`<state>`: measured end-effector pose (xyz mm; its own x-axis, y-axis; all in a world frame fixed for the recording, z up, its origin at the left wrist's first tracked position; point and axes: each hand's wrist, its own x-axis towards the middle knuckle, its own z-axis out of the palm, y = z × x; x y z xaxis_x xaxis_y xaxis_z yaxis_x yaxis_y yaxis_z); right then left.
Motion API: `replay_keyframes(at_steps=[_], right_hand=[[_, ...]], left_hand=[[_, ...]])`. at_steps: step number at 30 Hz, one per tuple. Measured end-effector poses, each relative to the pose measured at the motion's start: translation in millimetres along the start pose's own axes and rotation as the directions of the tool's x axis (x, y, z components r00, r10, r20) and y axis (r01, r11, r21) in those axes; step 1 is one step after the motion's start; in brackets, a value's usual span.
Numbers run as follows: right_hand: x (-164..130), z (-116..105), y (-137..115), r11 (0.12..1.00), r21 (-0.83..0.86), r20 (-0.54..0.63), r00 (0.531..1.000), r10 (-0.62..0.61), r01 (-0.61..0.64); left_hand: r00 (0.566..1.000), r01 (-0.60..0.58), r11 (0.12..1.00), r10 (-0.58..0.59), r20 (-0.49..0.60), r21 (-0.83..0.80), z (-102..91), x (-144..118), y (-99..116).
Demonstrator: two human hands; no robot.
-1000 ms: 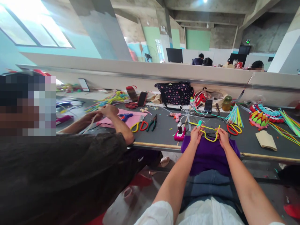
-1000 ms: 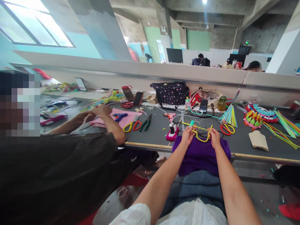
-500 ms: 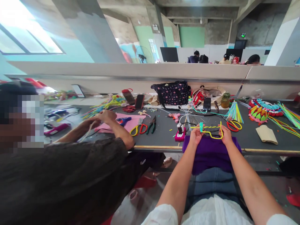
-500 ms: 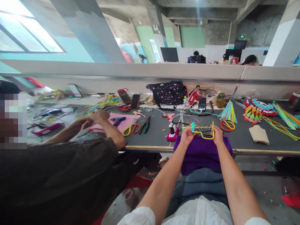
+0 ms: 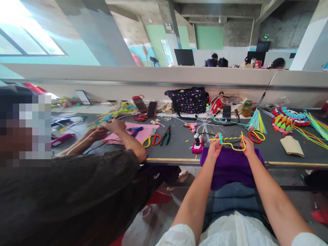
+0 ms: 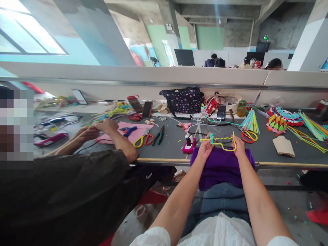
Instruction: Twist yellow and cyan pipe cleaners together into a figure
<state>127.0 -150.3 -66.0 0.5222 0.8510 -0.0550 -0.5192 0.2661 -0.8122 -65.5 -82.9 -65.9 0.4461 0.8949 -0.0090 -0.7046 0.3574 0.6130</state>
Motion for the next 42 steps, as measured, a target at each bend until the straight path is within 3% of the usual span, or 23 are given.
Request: replay_keyframes(at_steps=[8,14,21,27,32,34,36,38,42], right_hand=[[-3,0,-5,1.0,0.011,0.044,0.999,-0.013,0.012],[-14,10,-7,0.996,-0.087,0.132,0.991,0.013,-0.002],[-24,39,-3,0.963,-0.259,0.253,0.956,0.147,-0.08],[-5,75,1,0.971,-0.218,0.213,0.966,0.146,-0.099],[28,81,-22,0.969,-0.234,0.221,0.966,0.136,-0.083],[42,79,-33,0.964,-0.257,0.242,0.961,0.135,-0.071],[56,75,-40,0.943,-0.333,0.297,0.949,0.107,-0.002],[68,73,-43,0.91,-0.408,0.345,0.935,0.081,0.072],[79,70,-36,0.904,-0.42,0.3,0.952,0.059,0.077]], left_hand=[[0.988,-0.15,0.987,0.147,-0.039,-0.066,-3.9,2,-7],[0.975,-0.212,0.976,0.209,-0.081,-0.038,-1.7,3,-9],[0.935,-0.322,0.928,0.343,-0.091,0.189,20.3,5,-15],[0.867,-0.449,0.77,0.498,0.013,0.453,44.8,16,-11],[0.894,-0.435,0.723,0.417,0.164,0.537,54.2,36,12],[0.94,-0.335,0.789,0.316,0.128,0.515,54.2,51,22],[0.987,-0.157,0.864,0.15,0.055,0.477,54.2,67,29],[0.999,-0.034,0.894,0.019,0.038,0.447,55.2,82,32],[0.999,-0.012,0.886,-0.007,0.04,0.463,58.9,98,26]])
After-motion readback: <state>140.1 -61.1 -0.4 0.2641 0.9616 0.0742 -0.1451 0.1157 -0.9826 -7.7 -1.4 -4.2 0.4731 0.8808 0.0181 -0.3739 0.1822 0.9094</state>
